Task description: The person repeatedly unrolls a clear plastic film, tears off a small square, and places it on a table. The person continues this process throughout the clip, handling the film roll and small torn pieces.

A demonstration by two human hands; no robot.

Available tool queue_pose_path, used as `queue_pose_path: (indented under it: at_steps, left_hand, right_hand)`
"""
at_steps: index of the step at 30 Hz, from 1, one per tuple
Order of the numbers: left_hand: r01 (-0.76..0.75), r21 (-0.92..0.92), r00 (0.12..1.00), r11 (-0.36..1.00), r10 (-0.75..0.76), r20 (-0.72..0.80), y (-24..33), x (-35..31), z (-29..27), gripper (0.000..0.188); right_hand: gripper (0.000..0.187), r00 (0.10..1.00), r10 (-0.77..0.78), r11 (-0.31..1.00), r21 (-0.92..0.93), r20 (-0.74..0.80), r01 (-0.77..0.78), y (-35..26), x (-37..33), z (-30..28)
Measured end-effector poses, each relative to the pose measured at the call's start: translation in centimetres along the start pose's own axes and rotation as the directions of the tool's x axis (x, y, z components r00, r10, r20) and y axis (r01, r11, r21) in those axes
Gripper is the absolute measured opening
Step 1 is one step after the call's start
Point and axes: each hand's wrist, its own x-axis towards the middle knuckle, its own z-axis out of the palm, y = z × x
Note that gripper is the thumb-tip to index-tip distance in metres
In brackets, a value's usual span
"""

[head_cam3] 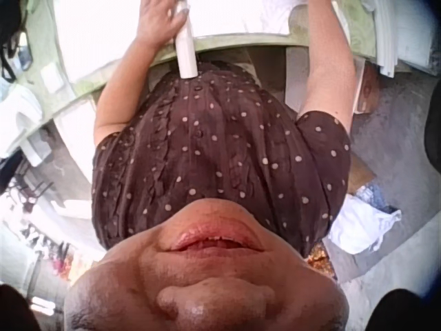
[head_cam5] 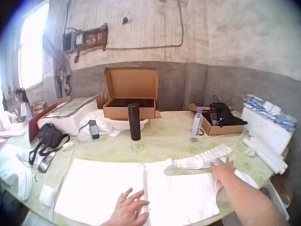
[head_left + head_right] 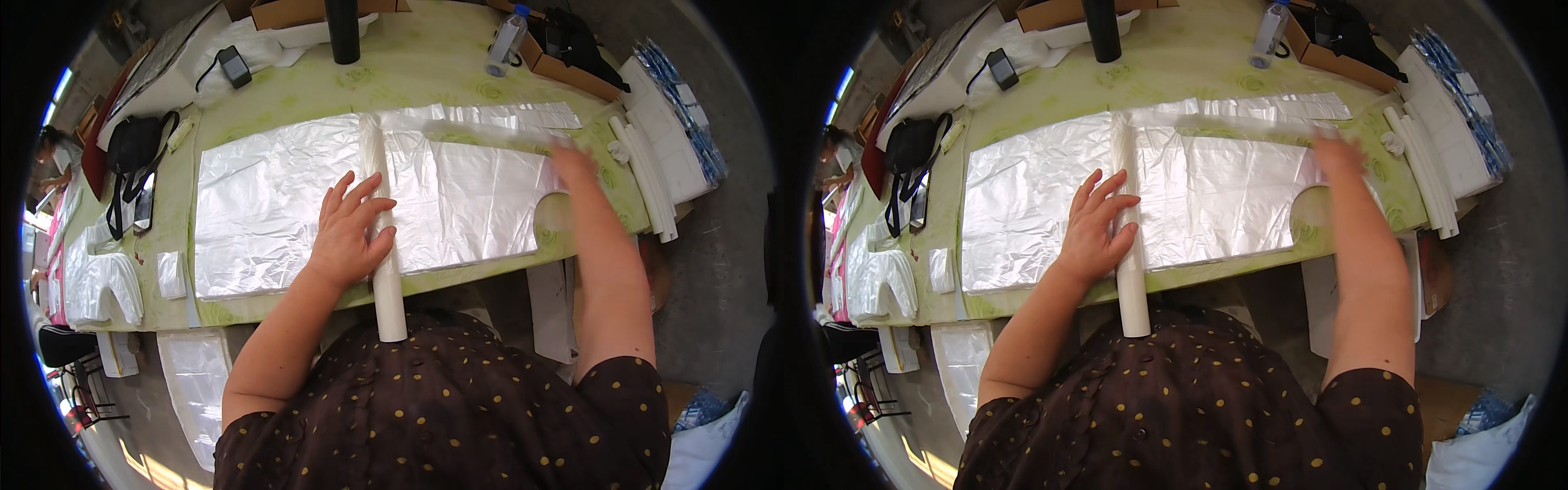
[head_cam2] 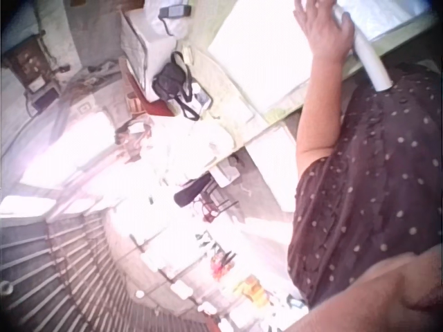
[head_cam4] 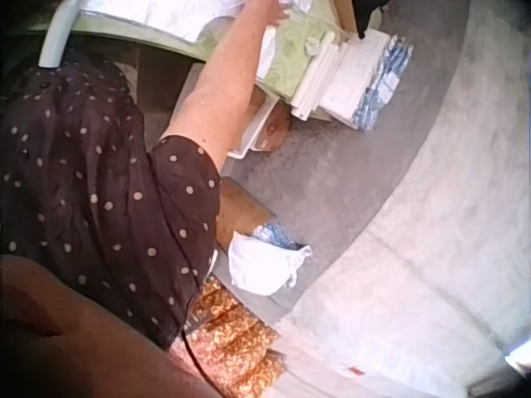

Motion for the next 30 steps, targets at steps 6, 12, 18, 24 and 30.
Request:
queue_pose_path:
  at_steps: [6,12,18,24,30]
  left_hand:
    - [-0.01,-0.043,1.0,0.999,0.01,-0.014,0.2,0.1,0.0,0.035]
    - [-0.026,-0.008,0.998,1.0,0.025,-0.051,-0.2,-0.6,0.0,0.036]
    - [-0.021,-0.051,1.0,0.998,0.02,-0.019,-0.3,0.1,0.4,0.037]
    - [-0.012,-0.071,0.999,0.997,0.009,-0.052,-1.2,-0.8,-0.1,0.037]
    - [0.164,-0.627,0.849,0.762,-0.432,-0.303,-5.2,-3.1,-1.0,0.028]
  right_hand:
    - [0.071,0.929,-0.045,0.964,0.229,-0.368,0.137,13.9,3.9,-0.7]
    - [0.066,0.684,-0.648,0.66,0.201,-0.337,0.724,0.8,-15.6,0.0]
    - [0.068,0.75,-0.66,0.727,0.208,-0.05,0.654,-6.7,-16.8,0.7]
    - [0.072,0.088,-0.866,-0.138,0.405,-0.492,0.904,-12.1,-28.8,-0.7]
    - [0.064,-0.026,-0.939,-0.177,0.417,-0.343,0.891,-11.7,-33.2,0.6]
